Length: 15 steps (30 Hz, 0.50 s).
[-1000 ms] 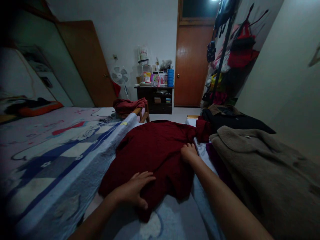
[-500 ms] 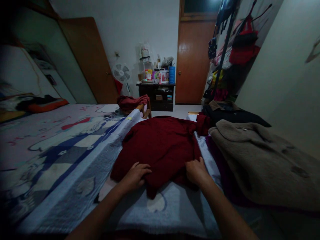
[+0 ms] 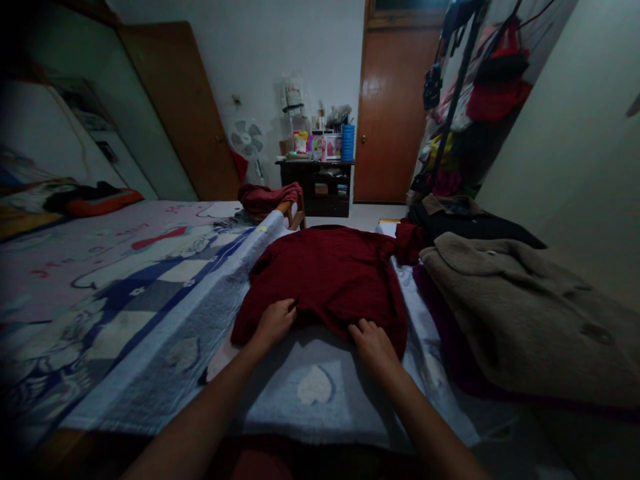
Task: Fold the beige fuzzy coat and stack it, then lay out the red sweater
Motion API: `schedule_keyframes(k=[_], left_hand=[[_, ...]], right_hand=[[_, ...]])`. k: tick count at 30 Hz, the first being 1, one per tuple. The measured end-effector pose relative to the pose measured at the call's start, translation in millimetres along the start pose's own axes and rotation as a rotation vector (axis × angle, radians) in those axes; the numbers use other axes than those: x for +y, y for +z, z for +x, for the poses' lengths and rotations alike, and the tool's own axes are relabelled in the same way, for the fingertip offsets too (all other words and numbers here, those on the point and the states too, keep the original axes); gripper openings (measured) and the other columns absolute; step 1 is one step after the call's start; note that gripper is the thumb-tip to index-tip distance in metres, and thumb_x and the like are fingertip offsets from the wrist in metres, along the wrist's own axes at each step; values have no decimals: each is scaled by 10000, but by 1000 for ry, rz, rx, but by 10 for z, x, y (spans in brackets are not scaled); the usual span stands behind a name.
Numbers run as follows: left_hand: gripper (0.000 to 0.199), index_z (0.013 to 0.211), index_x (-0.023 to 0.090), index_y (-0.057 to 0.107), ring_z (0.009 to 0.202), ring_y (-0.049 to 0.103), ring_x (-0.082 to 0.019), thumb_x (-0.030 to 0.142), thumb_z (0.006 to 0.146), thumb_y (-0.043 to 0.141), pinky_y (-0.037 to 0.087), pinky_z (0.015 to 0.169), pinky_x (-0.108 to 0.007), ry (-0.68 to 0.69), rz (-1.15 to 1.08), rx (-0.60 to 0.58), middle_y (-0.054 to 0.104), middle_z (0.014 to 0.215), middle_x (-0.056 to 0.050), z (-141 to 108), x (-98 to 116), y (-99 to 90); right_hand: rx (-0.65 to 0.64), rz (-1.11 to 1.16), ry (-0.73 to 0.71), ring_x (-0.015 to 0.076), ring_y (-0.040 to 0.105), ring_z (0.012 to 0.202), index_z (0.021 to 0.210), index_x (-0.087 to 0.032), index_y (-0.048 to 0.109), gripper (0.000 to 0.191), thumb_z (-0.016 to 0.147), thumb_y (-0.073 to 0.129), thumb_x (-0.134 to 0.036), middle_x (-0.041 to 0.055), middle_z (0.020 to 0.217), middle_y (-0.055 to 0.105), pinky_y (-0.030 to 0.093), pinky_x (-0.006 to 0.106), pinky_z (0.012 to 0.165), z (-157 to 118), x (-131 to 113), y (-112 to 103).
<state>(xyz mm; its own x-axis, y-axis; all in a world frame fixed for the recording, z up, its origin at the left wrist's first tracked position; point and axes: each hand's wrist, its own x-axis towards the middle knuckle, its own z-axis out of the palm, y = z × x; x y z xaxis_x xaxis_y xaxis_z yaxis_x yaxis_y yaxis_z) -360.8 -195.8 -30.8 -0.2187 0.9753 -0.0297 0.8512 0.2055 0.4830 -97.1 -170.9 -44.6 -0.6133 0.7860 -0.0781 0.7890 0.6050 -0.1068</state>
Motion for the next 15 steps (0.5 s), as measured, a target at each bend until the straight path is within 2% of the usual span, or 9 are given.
schedule_keyframes(k=[3,6,9,12,15], left_hand=[[259,957,204,670,894,662,-202,309,946,434,435,744,-262,9,14,-20,717,971,-74,21,-4,36],[206,1040,207,651,1008,621,-199,235,885,518,444,875,-279,105,13,26,680,1069,-67,2,-19,61],[385,1179,230,599,1125,552,-190,124,811,556,408,999,-294,237,-13,40,620,1193,-48,-49,-11,77],[492,1234,234,576,1148,532,-193,70,771,551,388,1036,-307,380,-43,-41,614,1225,-38,-120,24,90],[469,1224,225,593,1093,578,-197,145,762,617,425,981,-291,466,-77,-174,644,1208,-35,-187,53,110]], right_hand=[[-30,53,1,188,587,931,1083,-207,654,376,851,385,-84,79,1036,634,369,266,794,20,124,-30],[-61,173,36,173,610,891,963,-180,680,352,784,398,-68,75,989,667,375,246,778,18,255,-161],[-56,271,72,182,622,866,903,-186,682,335,805,372,-105,62,916,696,379,249,776,32,377,-322],[22,264,178,195,621,870,926,-200,656,286,865,378,-173,55,922,699,371,265,756,74,448,-395],[185,102,308,215,594,905,1019,-187,605,232,887,415,-178,81,978,674,350,292,758,109,408,-346]])
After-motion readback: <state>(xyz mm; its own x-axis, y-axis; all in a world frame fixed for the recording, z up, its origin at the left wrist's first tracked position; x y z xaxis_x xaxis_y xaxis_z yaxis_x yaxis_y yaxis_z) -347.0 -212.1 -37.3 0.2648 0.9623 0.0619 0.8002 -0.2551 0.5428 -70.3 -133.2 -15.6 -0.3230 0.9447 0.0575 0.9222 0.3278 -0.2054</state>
